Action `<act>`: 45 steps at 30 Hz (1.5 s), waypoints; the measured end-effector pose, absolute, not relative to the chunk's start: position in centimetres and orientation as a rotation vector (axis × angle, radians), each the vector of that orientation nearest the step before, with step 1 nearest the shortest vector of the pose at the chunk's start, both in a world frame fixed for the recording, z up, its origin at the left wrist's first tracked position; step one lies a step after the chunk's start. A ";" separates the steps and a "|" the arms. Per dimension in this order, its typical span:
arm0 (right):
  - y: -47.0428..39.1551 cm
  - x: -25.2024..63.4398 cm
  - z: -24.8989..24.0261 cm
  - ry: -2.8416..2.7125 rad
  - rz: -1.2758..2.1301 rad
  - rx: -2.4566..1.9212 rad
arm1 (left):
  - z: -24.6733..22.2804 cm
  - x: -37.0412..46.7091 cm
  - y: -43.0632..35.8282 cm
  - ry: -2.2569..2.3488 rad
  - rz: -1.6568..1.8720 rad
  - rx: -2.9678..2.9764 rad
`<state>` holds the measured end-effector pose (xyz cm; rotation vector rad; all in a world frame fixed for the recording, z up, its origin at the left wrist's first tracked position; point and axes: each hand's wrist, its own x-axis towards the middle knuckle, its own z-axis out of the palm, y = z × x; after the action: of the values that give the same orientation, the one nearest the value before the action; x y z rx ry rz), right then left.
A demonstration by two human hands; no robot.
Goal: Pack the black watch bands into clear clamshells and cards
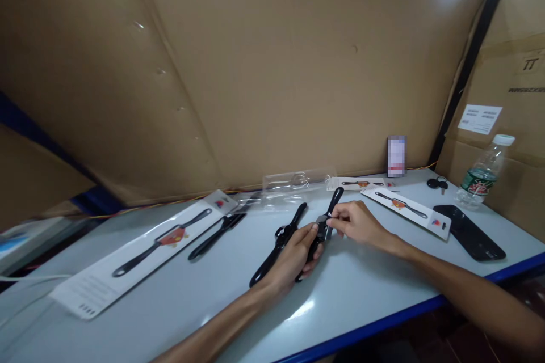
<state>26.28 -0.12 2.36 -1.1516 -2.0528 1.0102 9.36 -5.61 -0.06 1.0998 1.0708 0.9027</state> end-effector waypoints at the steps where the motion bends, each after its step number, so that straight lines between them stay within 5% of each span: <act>1: -0.2 26.1 2.2 -2.094 0.853 -1.196 | -0.2 9.4 -5.6 1.082 0.902 1.098; 9: -0.5 25.8 1.9 -2.236 0.492 -1.396 | -0.3 9.6 -5.7 1.126 0.894 1.090; 24: 2.6 30.9 2.9 -2.742 0.484 -1.238 | -0.2 9.1 -5.5 1.070 0.895 1.112; 45: 3.0 29.8 1.1 -2.651 0.574 -1.166 | 0.0 9.2 -5.7 1.094 0.876 1.108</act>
<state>29.79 2.98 1.10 -1.1663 -2.6515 0.5736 9.15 -5.70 0.04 1.1079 1.0938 0.8764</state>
